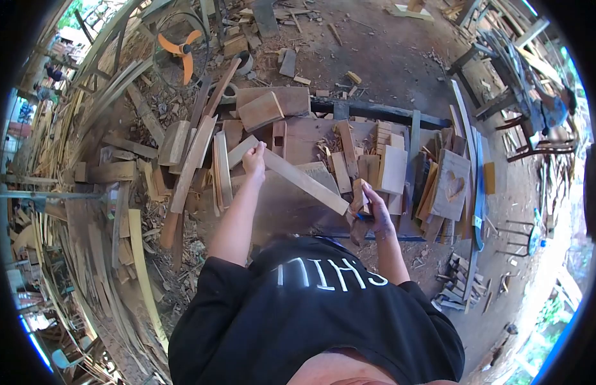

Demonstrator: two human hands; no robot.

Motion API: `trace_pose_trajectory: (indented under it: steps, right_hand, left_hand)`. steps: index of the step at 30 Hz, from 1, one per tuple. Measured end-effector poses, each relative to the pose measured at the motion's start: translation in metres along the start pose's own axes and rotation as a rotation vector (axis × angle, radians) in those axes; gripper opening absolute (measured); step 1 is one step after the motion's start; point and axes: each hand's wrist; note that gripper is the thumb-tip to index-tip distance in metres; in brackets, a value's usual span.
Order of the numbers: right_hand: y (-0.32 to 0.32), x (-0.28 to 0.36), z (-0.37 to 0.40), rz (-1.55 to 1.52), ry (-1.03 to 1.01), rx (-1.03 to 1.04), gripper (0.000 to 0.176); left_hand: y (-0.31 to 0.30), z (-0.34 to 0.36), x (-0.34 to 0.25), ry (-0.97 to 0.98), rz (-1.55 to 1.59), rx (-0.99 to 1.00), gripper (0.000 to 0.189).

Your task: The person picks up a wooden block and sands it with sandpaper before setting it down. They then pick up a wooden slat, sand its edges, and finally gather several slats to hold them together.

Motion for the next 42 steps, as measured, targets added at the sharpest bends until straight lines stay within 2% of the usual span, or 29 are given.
trace_pose_trajectory:
  steps: [3,5,8,9,11,12,14,15,17,18,19,21,22,25,27,29,31,33,34,35,37,38,39,40,41,42]
  right_hand:
    - [-0.009,-0.005,-0.003,0.144,0.007,-0.001,0.034]
    - [-0.015,-0.011,-0.006,0.422,-0.122,-0.062,0.033]
    - [0.001,-0.02,0.0,0.986,-0.42,-0.225,0.046]
    - [-0.001,-0.02,-0.002,1.113,-0.403,-0.225,0.056]
    - [-0.015,-0.027,-0.009,1.328,-0.353,-0.277,0.067]
    - [0.004,-0.022,0.005,1.297,-0.235,-0.229,0.074]
    - [-0.014,-0.035,0.001,1.384,-0.282,-0.277,0.069]
    - [-0.003,-0.036,0.011,1.408,-0.273,-0.285,0.068]
    - [-0.002,-0.042,0.019,1.397,-0.237,-0.274,0.065]
    - [-0.007,-0.048,0.019,1.316,-0.226,-0.247,0.062]
    - [-0.012,-0.053,0.02,1.232,-0.215,-0.221,0.059]
    - [-0.018,-0.068,0.021,1.166,-0.215,-0.209,0.058]
    - [-0.027,-0.079,0.016,1.154,-0.251,-0.199,0.055]
    - [-0.017,-0.108,0.019,1.053,-0.248,-0.18,0.049]
    - [-0.007,-0.127,0.026,0.974,-0.236,-0.174,0.046]
    - [0.0,-0.152,0.022,0.85,-0.238,-0.147,0.043]
    - [0.016,-0.169,0.025,0.833,-0.255,-0.181,0.043]
    - [0.018,-0.189,0.025,0.986,-0.187,-0.133,0.041]
    - [0.029,-0.193,0.028,0.923,-0.211,-0.125,0.04]
    - [0.037,-0.191,0.036,1.022,-0.328,-0.152,0.04]
    - [0.042,-0.192,0.032,0.799,-0.374,-0.284,0.04]
    - [0.044,-0.189,0.029,0.698,-0.428,-0.334,0.041]
    - [0.046,-0.184,0.025,0.598,-0.484,-0.381,0.041]
    - [0.041,-0.18,0.015,0.604,-0.527,-0.429,0.04]
    - [0.037,-0.175,0.005,0.609,-0.569,-0.475,0.04]
    - [0.043,-0.168,0.004,0.649,-0.568,-0.53,0.043]
  left_hand:
    - [-0.008,-0.008,0.026,-0.055,-0.156,-0.017,0.024]
    - [-0.008,-0.01,0.036,-0.081,-0.206,-0.022,0.023]
    - [0.0,-0.001,0.037,0.02,-0.107,0.031,0.022]
    - [0.006,0.001,0.037,0.04,-0.121,0.061,0.026]
    - [0.018,0.006,0.04,0.054,-0.122,0.088,0.03]
    - [0.026,0.01,0.042,0.087,-0.091,0.131,0.035]
    - [0.04,0.017,0.045,0.092,-0.074,0.219,0.05]
    - [0.047,0.022,0.044,0.084,-0.063,0.218,0.05]
    - [0.059,0.035,0.04,0.226,-0.174,0.214,0.063]
    - [0.064,0.038,0.04,0.233,-0.218,0.234,0.075]
    - [0.07,0.043,0.04,0.224,-0.215,0.237,0.075]
    - [0.083,0.053,0.039,0.365,-0.353,0.18,0.081]
    - [0.086,0.058,0.037,0.535,-0.495,0.146,0.096]
    - [0.087,0.084,0.022,0.573,-0.631,0.187,0.106]
    - [0.074,0.103,0.016,0.535,-0.738,0.301,0.108]
    - [0.063,0.113,0.033,0.736,-0.881,0.249,0.102]
    - [0.046,0.119,0.04,0.782,-0.905,0.344,0.095]
    - [0.024,0.123,0.045,0.982,-0.974,0.419,0.087]
    - [0.014,0.124,0.045,1.014,-0.978,0.473,0.084]
    - [0.002,0.124,0.045,1.035,-0.977,0.503,0.084]
    - [-0.02,0.123,0.043,1.104,-0.87,0.541,0.071]
    - [-0.027,0.121,0.044,1.121,-0.864,0.566,0.071]
    - [-0.033,0.116,0.048,1.122,-0.768,0.515,0.062]
    - [-0.037,0.111,0.05,1.121,-0.67,0.461,0.053]
    - [-0.043,0.106,0.048,1.137,-0.663,0.478,0.053]
    - [-0.048,0.102,0.047,0.976,-0.654,0.571,0.044]
Point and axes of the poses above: each hand's wrist, its own z-axis away from the middle knuckle, its own y-axis out of the palm, x = y × z, and after that the axes turned 9 degrees about -z, right-handed
